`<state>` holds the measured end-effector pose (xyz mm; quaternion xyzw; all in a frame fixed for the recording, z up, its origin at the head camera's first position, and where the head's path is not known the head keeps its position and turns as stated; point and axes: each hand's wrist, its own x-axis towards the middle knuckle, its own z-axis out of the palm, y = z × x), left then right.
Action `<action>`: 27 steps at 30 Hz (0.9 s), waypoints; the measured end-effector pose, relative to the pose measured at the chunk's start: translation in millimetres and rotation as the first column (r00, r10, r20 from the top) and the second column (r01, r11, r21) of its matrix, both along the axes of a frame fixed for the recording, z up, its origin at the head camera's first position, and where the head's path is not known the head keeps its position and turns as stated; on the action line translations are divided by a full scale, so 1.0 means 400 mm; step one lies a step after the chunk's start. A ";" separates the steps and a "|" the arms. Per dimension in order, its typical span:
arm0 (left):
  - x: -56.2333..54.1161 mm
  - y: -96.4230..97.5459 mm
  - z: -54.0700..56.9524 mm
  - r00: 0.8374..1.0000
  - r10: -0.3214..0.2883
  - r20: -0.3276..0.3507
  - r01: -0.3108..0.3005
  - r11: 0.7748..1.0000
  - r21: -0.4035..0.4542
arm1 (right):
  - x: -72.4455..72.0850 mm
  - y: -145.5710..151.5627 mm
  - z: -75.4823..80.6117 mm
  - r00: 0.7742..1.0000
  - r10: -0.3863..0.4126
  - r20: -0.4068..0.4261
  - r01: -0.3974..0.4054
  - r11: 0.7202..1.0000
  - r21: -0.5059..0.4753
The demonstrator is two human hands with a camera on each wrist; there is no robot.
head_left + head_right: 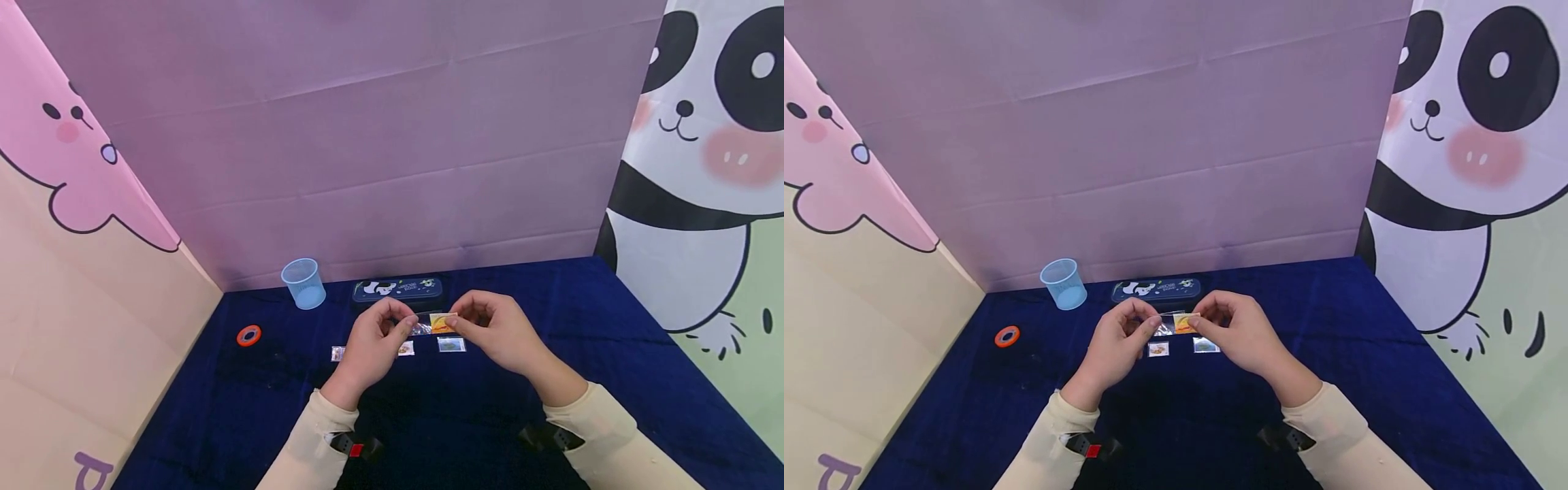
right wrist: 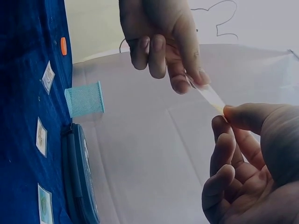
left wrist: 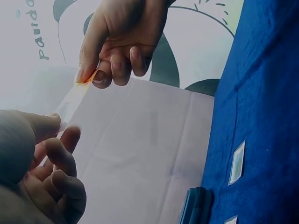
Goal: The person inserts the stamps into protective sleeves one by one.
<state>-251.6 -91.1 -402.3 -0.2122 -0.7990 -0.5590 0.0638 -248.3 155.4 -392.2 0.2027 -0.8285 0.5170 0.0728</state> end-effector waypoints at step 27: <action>-0.008 -0.024 0.005 0.999 0.012 -0.053 -0.006 0.994 0.112 | 0.009 0.004 0.016 1.000 0.018 0.001 -0.018 1.000 -0.006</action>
